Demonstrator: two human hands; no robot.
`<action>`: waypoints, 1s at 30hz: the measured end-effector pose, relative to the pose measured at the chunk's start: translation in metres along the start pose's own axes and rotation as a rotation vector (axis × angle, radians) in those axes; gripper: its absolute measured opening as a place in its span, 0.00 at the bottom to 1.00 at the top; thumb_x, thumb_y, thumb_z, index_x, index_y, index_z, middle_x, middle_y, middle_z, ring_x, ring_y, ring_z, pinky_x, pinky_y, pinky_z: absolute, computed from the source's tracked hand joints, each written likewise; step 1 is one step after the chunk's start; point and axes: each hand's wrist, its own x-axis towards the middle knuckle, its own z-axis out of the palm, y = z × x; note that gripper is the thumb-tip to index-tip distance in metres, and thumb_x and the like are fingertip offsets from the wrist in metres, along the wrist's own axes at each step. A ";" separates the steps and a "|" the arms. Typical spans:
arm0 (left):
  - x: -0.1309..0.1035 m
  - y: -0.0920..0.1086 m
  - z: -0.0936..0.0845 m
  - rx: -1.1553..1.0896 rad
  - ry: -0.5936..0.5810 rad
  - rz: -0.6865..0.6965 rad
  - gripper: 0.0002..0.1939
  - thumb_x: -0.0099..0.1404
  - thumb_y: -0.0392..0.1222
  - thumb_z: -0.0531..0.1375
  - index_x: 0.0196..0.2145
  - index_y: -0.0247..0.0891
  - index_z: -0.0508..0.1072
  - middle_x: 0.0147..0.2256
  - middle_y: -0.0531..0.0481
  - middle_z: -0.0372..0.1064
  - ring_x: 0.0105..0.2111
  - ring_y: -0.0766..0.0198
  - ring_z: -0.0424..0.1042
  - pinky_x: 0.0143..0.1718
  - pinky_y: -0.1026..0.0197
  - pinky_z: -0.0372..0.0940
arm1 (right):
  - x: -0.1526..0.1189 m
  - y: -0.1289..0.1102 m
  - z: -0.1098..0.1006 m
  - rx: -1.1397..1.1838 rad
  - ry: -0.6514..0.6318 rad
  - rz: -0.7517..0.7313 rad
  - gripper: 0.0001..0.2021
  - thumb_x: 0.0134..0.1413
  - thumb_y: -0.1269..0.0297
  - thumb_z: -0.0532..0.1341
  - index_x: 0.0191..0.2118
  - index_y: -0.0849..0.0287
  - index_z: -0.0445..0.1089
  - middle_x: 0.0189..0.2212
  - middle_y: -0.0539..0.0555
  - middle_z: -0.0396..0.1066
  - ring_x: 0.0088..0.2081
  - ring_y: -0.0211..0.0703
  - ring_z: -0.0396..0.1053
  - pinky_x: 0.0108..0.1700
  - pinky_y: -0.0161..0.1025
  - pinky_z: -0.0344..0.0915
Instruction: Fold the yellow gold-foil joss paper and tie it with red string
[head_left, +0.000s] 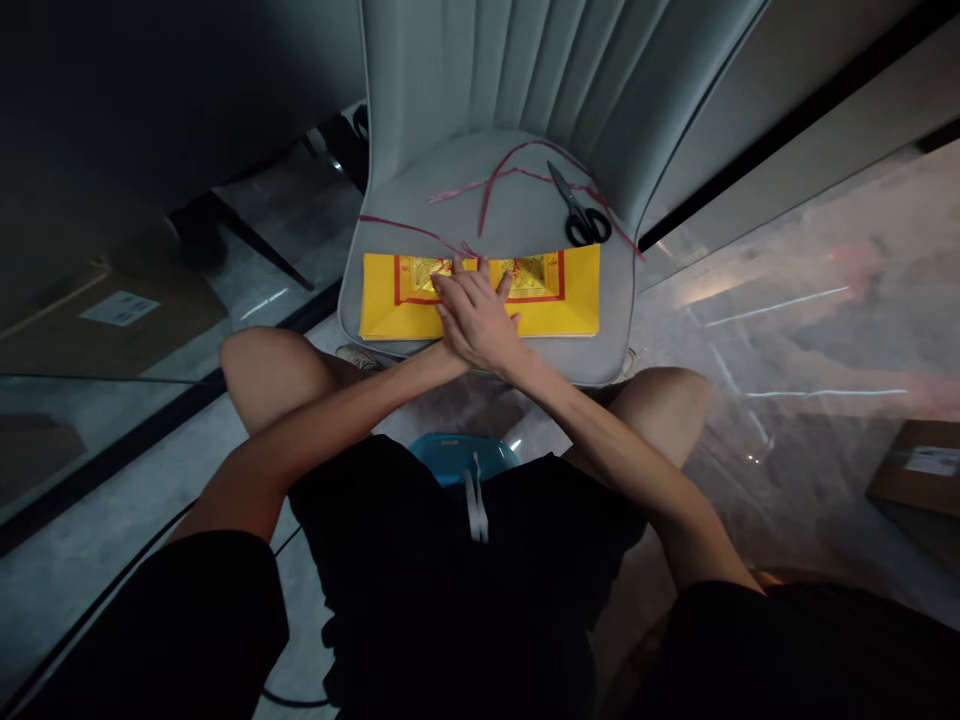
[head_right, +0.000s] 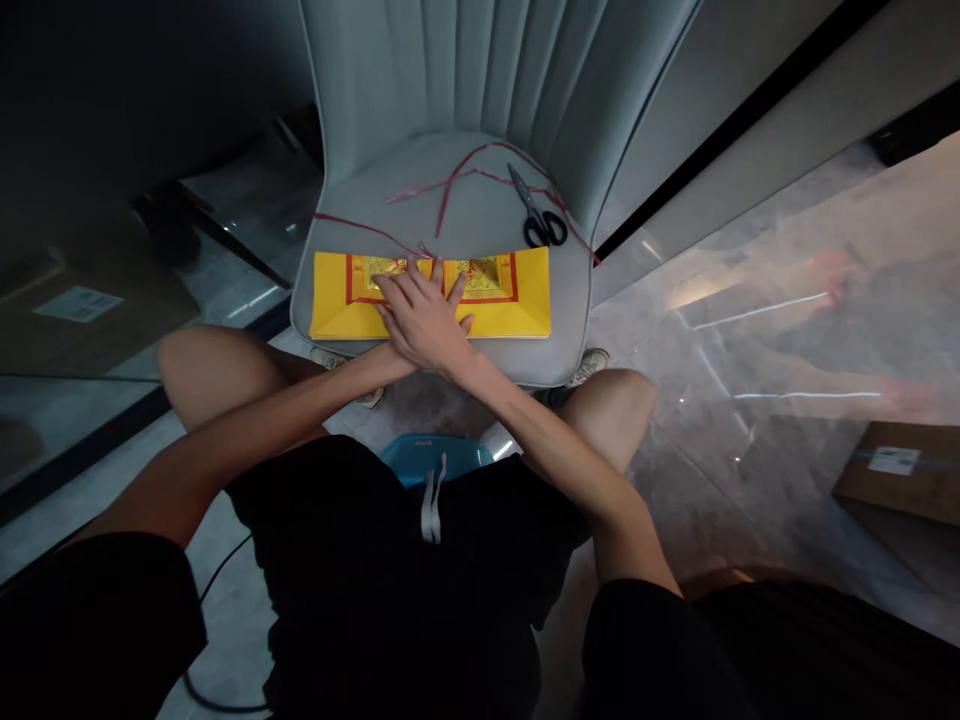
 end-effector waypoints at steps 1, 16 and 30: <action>0.000 -0.003 -0.003 0.002 0.038 -0.096 0.27 0.82 0.42 0.39 0.73 0.55 0.60 0.74 0.50 0.56 0.79 0.48 0.33 0.72 0.17 0.40 | -0.004 0.007 0.000 0.000 0.042 0.023 0.23 0.77 0.64 0.46 0.51 0.66 0.79 0.61 0.69 0.75 0.66 0.42 0.69 0.66 0.55 0.67; 0.003 -0.050 -0.041 0.231 0.029 0.088 0.38 0.75 0.51 0.49 0.77 0.34 0.51 0.78 0.34 0.40 0.78 0.35 0.34 0.74 0.25 0.31 | -0.040 0.050 -0.009 0.168 -0.112 0.157 0.43 0.72 0.36 0.35 0.78 0.63 0.47 0.77 0.65 0.50 0.79 0.53 0.42 0.78 0.62 0.44; 0.009 -0.076 -0.071 0.140 0.094 0.409 0.33 0.74 0.37 0.43 0.74 0.35 0.55 0.75 0.38 0.55 0.77 0.53 0.49 0.76 0.43 0.47 | -0.032 0.034 -0.007 -0.061 -0.299 0.064 0.38 0.73 0.42 0.44 0.73 0.68 0.60 0.73 0.66 0.61 0.78 0.60 0.47 0.77 0.65 0.43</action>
